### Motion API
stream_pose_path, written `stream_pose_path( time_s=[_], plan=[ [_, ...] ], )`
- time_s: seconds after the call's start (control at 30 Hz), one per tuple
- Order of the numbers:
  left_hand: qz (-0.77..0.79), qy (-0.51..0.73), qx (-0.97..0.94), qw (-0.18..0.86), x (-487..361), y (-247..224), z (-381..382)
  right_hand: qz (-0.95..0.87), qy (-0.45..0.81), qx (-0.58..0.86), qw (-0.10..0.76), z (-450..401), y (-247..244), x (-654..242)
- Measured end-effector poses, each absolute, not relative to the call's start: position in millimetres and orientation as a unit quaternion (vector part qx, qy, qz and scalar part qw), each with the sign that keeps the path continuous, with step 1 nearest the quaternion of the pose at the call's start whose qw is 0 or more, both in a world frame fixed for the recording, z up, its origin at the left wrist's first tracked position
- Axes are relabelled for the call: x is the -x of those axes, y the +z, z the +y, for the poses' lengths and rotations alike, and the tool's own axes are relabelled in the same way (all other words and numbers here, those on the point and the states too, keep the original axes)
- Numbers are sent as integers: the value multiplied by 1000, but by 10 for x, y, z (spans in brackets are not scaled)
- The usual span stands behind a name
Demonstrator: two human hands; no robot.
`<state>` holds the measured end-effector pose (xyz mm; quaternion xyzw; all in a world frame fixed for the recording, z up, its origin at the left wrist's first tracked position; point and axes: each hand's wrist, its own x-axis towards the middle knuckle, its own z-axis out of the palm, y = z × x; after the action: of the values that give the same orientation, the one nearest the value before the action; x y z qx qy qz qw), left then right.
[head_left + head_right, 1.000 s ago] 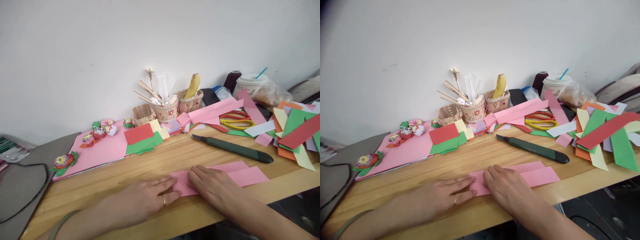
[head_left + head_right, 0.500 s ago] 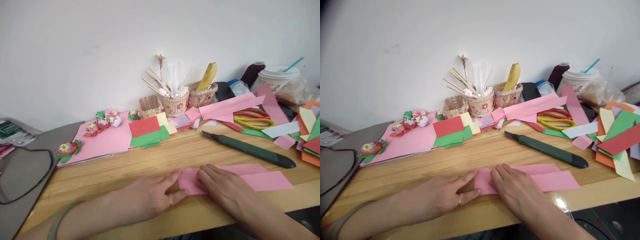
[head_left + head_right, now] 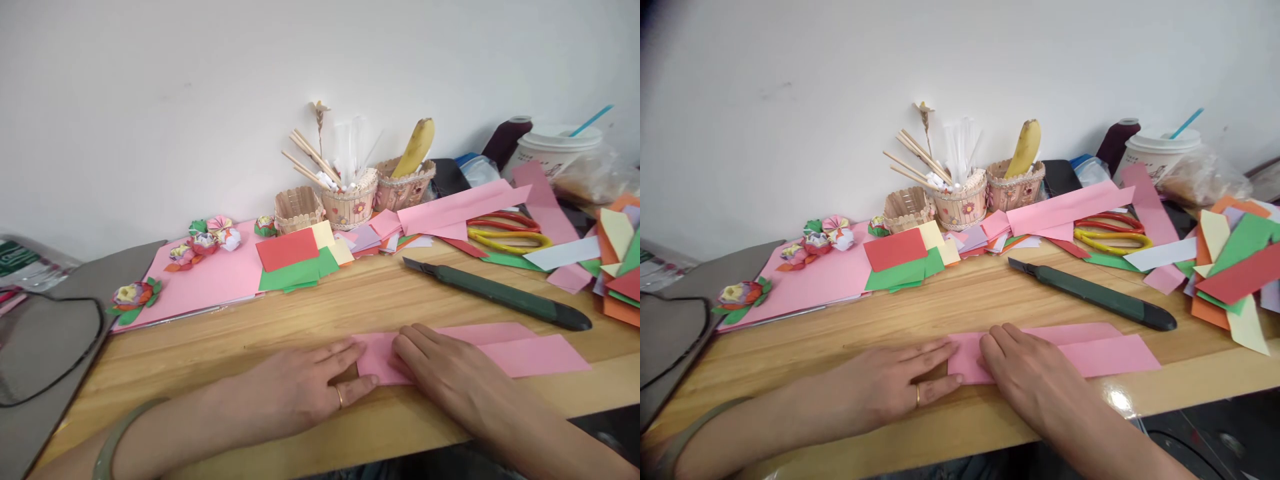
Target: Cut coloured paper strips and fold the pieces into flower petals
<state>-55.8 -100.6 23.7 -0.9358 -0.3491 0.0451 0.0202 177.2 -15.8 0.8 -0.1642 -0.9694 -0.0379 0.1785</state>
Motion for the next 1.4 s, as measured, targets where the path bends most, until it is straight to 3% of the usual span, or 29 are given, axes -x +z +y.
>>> stream_pose_path(
  time_s=[0.67,1.4],
  plan=[
    [-391,55,919,1,491,300,-1022,-971,-47,168,164,-171,-13,-1771],
    [-311,92,944,58,570,170,-984,-972,-38,166,165,-154,-32,-1788]
  ],
)
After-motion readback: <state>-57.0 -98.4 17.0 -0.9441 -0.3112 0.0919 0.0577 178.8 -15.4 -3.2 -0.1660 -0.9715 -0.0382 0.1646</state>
